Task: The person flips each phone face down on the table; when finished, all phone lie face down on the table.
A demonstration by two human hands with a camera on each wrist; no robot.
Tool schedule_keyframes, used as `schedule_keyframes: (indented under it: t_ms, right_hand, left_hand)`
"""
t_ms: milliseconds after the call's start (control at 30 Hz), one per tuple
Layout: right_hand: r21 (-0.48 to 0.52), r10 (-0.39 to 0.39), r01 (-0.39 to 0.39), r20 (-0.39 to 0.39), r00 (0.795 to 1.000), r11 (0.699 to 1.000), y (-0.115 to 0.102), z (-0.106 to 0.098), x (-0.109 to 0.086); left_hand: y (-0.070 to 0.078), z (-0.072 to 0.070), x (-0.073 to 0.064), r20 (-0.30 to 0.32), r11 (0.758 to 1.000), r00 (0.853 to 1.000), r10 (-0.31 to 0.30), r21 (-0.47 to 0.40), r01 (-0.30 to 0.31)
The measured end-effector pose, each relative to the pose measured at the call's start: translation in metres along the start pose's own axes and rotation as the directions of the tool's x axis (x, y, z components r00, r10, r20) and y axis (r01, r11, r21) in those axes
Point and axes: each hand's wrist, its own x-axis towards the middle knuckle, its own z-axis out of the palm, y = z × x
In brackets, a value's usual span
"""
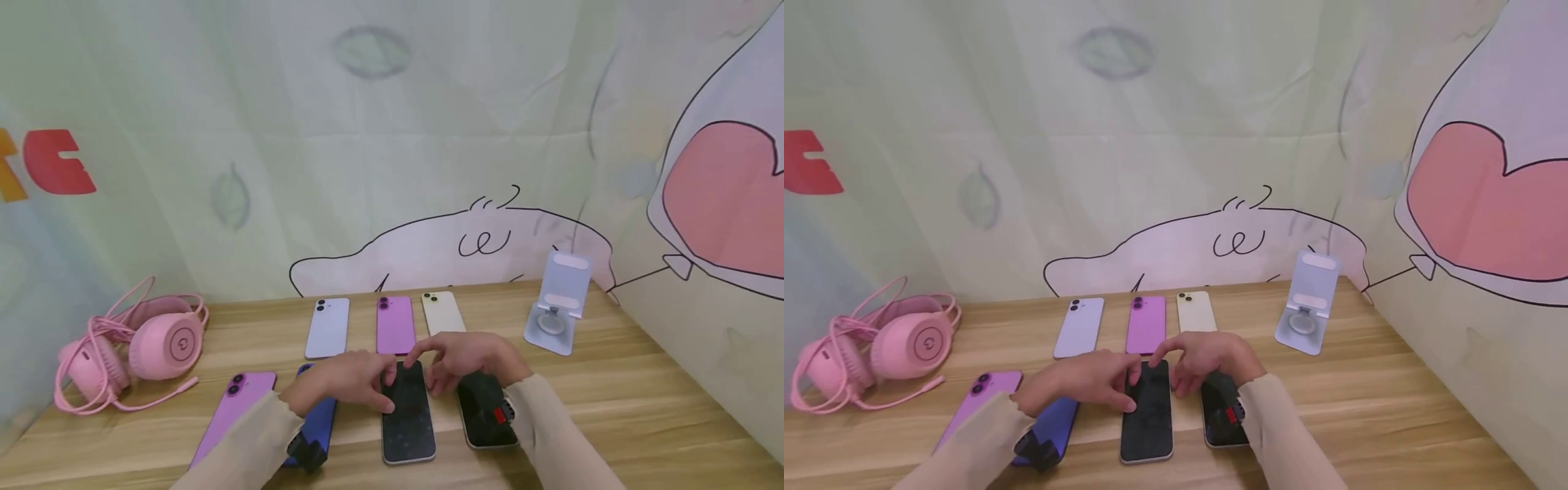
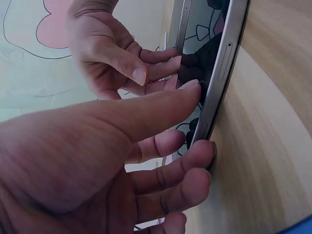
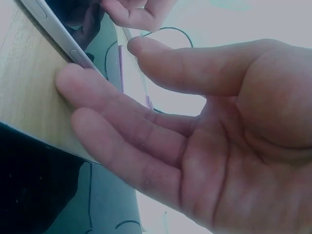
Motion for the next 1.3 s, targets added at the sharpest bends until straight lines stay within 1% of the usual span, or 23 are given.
schedule_keyframes:
  t_ms: [233, 367, 467, 633, 767, 900, 1067, 1133, 1300]
  right_hand:
    - [0.041, 0.005, -0.007, 0.052, 0.999, 0.999, 0.002, 0.002, 0.0]
    - [0.06, -0.008, 0.004, 0.073, 0.997, 0.998, 0.003, 0.002, 0.002]
    - [0.075, -0.013, 0.008, 0.076, 0.997, 0.997, 0.005, 0.002, 0.003]
    - [0.122, -0.019, 0.012, 0.058, 0.998, 0.992, 0.008, 0.002, 0.005]
    - [0.195, -0.081, 0.071, 0.043, 0.996, 0.978, 0.011, -0.001, 0.007]
    - [0.243, -0.145, 0.136, 0.019, 0.989, 0.961, 0.011, -0.002, 0.007]
    - [0.258, -0.178, 0.174, -0.008, 0.984, 0.95, 0.008, -0.001, 0.008]
    - [0.26, -0.192, 0.187, -0.007, 0.981, 0.947, 0.007, -0.001, 0.009]
    - [0.253, -0.214, 0.21, -0.013, 0.977, 0.944, 0.006, -0.001, 0.008]
  left_hand:
    - [0.001, 0.001, 0.0, 0.012, 1.0, 1.0, -0.012, -0.019, 0.012]
    - [0.001, 0.001, 0.0, 0.009, 1.0, 1.0, 0.003, -0.01, -0.003]
    - [0.001, 0.002, 0.0, 0.005, 1.0, 1.0, 0.012, -0.009, -0.012]
    - [0.002, 0.002, -0.001, 0.001, 1.0, 1.0, 0.0, -0.01, 0.0]
    - [0.001, 0.001, -0.001, -0.009, 1.0, 1.0, 0.013, -0.021, -0.013]
    - [0.0, 0.002, -0.001, -0.009, 0.997, 1.0, 0.03, -0.066, -0.03]
    - [0.001, 0.002, -0.001, -0.015, 0.995, 0.999, 0.03, -0.093, -0.031]
    - [0.001, 0.002, -0.002, -0.021, 0.994, 0.999, 0.034, -0.101, -0.036]
    - [0.003, 0.001, -0.002, -0.024, 0.987, 0.999, 0.038, -0.153, -0.041]
